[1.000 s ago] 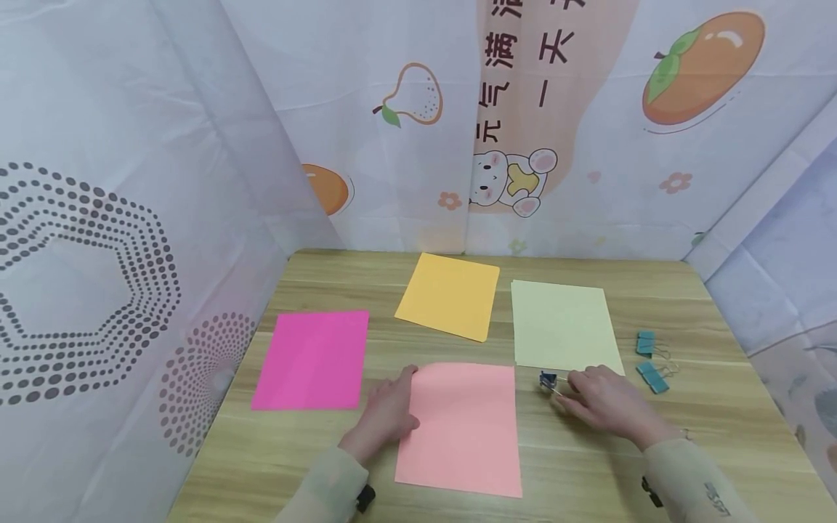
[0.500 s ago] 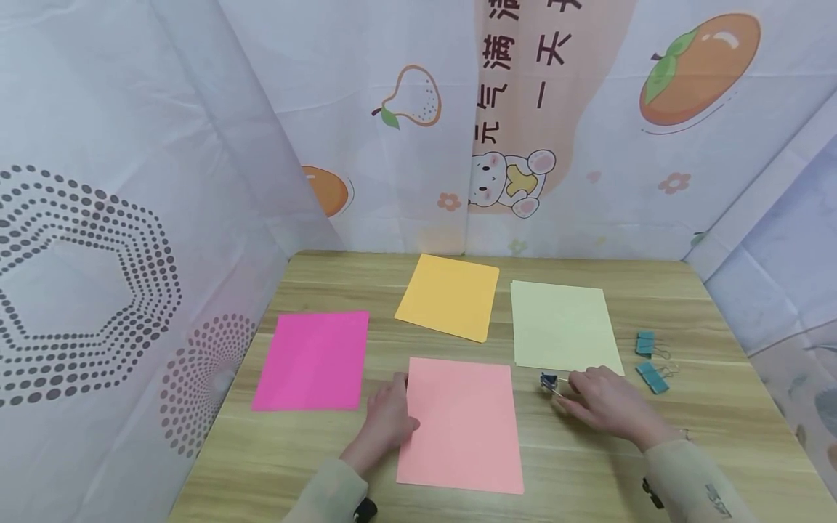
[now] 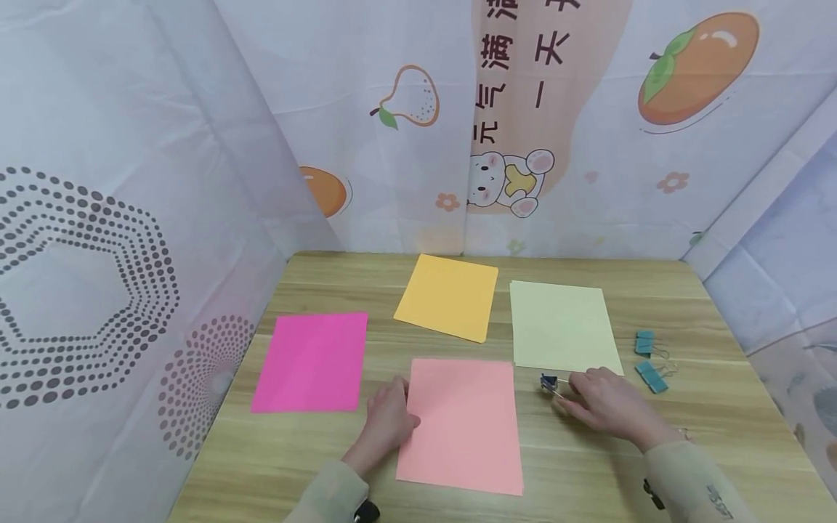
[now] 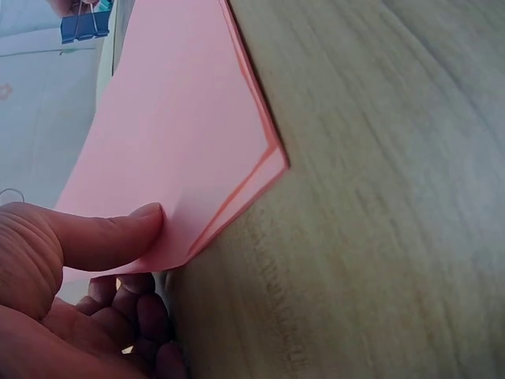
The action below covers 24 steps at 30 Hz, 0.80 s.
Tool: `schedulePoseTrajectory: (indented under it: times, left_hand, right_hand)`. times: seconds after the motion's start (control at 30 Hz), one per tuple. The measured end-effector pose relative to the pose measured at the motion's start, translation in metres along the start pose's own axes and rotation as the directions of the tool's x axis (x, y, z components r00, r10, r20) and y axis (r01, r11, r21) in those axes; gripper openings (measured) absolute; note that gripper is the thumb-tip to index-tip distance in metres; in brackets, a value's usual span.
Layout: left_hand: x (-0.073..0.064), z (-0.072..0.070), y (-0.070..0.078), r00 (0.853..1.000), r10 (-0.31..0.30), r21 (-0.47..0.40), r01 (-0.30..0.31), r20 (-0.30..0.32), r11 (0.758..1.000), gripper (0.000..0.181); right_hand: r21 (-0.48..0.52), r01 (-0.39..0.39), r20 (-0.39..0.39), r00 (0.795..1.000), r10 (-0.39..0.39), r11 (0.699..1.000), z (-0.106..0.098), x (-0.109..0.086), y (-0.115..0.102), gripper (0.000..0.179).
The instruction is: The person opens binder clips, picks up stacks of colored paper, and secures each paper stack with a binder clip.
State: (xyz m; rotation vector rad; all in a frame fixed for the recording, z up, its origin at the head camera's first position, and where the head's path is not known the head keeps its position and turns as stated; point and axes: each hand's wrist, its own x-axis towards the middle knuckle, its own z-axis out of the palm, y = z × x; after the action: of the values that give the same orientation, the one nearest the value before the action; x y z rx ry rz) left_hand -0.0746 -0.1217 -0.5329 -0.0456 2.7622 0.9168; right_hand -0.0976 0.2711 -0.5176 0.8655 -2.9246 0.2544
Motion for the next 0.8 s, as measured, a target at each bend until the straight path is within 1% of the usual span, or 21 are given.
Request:
schedulePoseTrajectory:
  times: [0.13, 0.23, 0.33, 0.43, 0.5, 0.57, 0.67, 0.73, 0.8]
  left_hand:
    - [0.001, 0.001, -0.002, 1.000, -0.002, -0.008, 0.002, -0.003, 1.000, 0.037]
    - [0.003, -0.001, -0.004, 1.000, 0.020, -0.012, -0.020, -0.002, 1.000, 0.024]
    - [0.003, -0.003, -0.006, 0.999, 0.045, -0.056, -0.045, -0.005, 0.997, 0.016]
    - [0.002, -0.007, -0.007, 0.999, 0.052, -0.160, -0.052, -0.003, 0.986, 0.017]
    - [0.001, -0.009, -0.007, 0.999, 0.046, -0.212, -0.044, 0.002, 0.976, 0.017]
    - [0.002, -0.012, -0.008, 0.999, 0.035, -0.257, -0.030, 0.018, 0.966, 0.017]
    - [0.003, -0.014, -0.009, 0.999, 0.025, -0.298, -0.012, 0.040, 0.954, 0.015]
    - [0.005, -0.014, -0.011, 0.998, 0.021, -0.329, -0.001, 0.058, 0.944, 0.021]
    - [0.006, -0.014, -0.012, 0.998, 0.029, -0.349, -0.005, 0.064, 0.937, 0.034]
  right_hand:
    - [0.000, 0.002, 0.004, 1.000, -0.002, 1.000, 0.000, 0.001, -0.001, 0.033]
    - [0.004, 0.004, 0.006, 1.000, -0.004, 1.000, -0.001, 0.002, -0.002, 0.033]
    - [0.013, 0.005, 0.011, 1.000, -0.005, 1.000, -0.002, 0.003, -0.003, 0.032]
    - [0.014, 0.008, 0.014, 1.000, -0.008, 1.000, -0.003, 0.004, -0.004, 0.033]
    - [0.014, 0.007, 0.020, 1.000, -0.008, 1.000, -0.004, 0.004, -0.005, 0.032]
    - [0.013, 0.007, 0.026, 1.000, -0.007, 1.000, -0.005, 0.004, -0.006, 0.032]
    - [0.020, 0.005, 0.041, 0.999, -0.006, 1.000, -0.005, 0.005, -0.007, 0.032]
    - [0.024, 0.008, 0.045, 0.999, -0.009, 1.000, -0.005, 0.006, -0.007, 0.032]
    - [0.027, 0.011, 0.049, 0.999, -0.012, 1.000, -0.004, 0.006, -0.007, 0.031]
